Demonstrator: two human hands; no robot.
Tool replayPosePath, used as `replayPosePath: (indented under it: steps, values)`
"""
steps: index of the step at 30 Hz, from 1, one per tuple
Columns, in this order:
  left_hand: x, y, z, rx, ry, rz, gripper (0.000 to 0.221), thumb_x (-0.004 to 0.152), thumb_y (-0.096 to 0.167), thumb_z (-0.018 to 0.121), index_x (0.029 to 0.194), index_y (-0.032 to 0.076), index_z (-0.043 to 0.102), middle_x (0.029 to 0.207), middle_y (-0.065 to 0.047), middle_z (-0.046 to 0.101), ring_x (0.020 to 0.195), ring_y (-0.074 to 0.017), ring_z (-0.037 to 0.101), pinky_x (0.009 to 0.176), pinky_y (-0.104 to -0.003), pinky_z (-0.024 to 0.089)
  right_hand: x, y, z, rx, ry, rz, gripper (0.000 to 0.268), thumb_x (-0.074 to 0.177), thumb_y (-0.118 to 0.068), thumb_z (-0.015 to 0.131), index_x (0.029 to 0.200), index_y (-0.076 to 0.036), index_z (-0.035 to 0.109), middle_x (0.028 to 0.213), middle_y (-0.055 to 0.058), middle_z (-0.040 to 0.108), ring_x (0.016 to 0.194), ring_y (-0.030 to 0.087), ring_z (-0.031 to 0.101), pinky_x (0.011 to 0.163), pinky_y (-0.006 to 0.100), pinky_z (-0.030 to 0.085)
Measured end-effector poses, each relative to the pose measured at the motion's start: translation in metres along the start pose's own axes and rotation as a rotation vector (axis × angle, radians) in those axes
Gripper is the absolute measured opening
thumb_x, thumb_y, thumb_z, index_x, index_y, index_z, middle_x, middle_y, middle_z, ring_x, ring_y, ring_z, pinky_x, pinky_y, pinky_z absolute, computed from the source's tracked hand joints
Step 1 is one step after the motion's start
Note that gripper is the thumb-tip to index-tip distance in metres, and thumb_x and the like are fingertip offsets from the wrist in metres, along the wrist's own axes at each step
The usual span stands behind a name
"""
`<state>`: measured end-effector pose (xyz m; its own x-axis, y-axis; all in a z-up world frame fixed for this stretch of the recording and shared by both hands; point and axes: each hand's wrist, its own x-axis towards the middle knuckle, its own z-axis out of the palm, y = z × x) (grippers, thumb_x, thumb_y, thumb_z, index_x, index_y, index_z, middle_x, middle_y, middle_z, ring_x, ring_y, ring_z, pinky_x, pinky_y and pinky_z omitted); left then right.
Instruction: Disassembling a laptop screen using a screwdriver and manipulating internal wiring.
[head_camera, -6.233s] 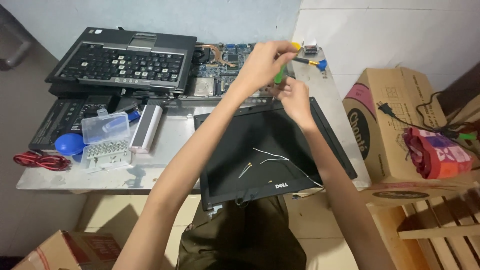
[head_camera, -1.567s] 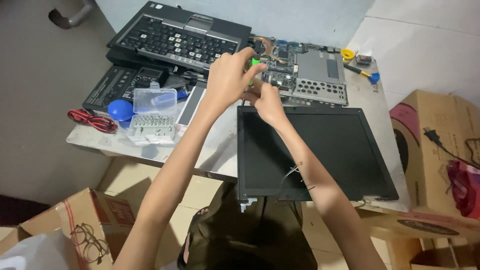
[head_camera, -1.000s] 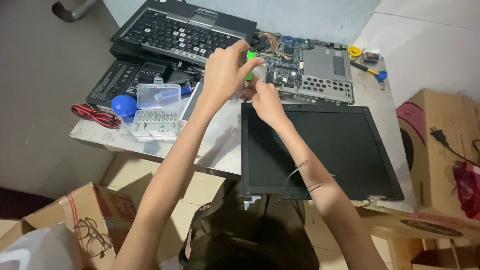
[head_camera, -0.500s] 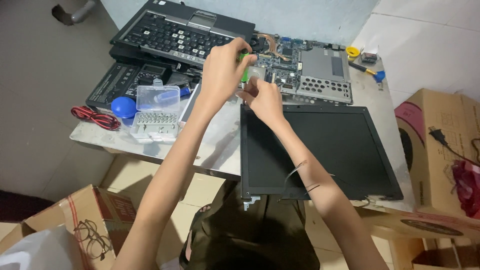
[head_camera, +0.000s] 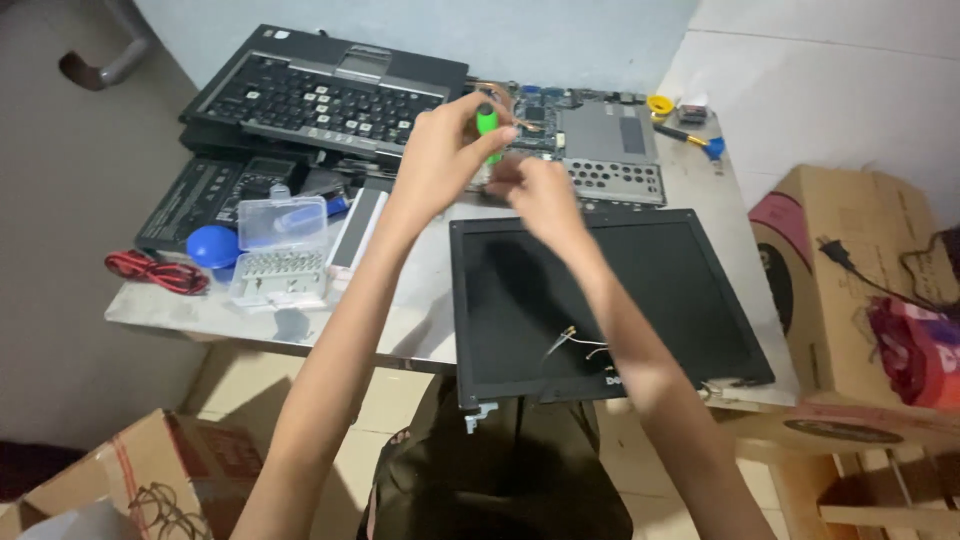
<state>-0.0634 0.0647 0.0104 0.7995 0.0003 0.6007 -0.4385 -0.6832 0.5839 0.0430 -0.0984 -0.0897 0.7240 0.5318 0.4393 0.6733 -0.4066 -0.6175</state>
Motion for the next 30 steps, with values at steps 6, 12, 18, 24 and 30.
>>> replayPosePath:
  steps: [6,12,18,24,30]
  values:
    - [0.042,0.025,0.085,0.231,0.014,0.163,0.04,0.109,0.051,0.072,0.098,0.013,0.061,0.073,-0.002,0.072,0.06,-0.0218,0.068,0.049,-0.039,0.047,-0.017,0.057,-0.111,0.095,-0.102,0.146,0.019,0.09,-0.013,0.064,0.102,-0.014,0.079,0.1,-0.001,0.084,0.098,0.012,0.076,0.092,0.031,0.055]
    - [0.084,0.025,0.193,0.138,-0.073,0.169,0.051,0.11,0.05,0.065,0.13,0.003,0.062,0.071,-0.003,0.07,0.056,-0.0199,0.064,0.046,-0.037,0.043,-0.057,0.128,-0.183,0.049,-0.05,0.249,0.019,0.11,-0.028,0.077,0.099,-0.014,0.084,0.097,-0.002,0.082,0.088,0.009,0.069,0.08,0.029,0.05]
    - [0.106,0.048,0.245,0.093,-0.178,0.168,0.042,0.108,0.048,0.068,0.115,0.007,0.058,0.08,-0.007,0.076,0.061,-0.0286,0.071,0.05,-0.044,0.051,-0.087,0.156,-0.192,0.161,0.111,0.379,0.013,0.109,-0.017,0.075,0.108,-0.009,0.084,0.102,0.002,0.085,0.097,0.01,0.076,0.092,0.027,0.06]
    - [0.116,0.047,0.275,0.147,-0.274,0.098,0.052,0.109,0.051,0.062,0.135,0.006,0.059,0.099,-0.025,0.08,0.102,-0.0538,0.08,0.09,-0.066,0.063,-0.095,0.2,-0.184,0.224,0.216,0.506,0.018,0.108,-0.021,0.079,0.125,-0.016,0.083,0.104,0.007,0.083,0.093,0.01,0.077,0.072,0.027,0.067]
    - [0.121,0.048,0.287,0.173,-0.291,0.141,0.046,0.11,0.042,0.064,0.136,0.004,0.06,0.1,-0.026,0.079,0.103,-0.053,0.08,0.088,-0.064,0.064,-0.095,0.214,-0.179,0.206,0.213,0.498,0.013,0.109,-0.021,0.078,0.12,-0.018,0.084,0.101,0.007,0.08,0.094,0.011,0.072,0.074,0.028,0.066]
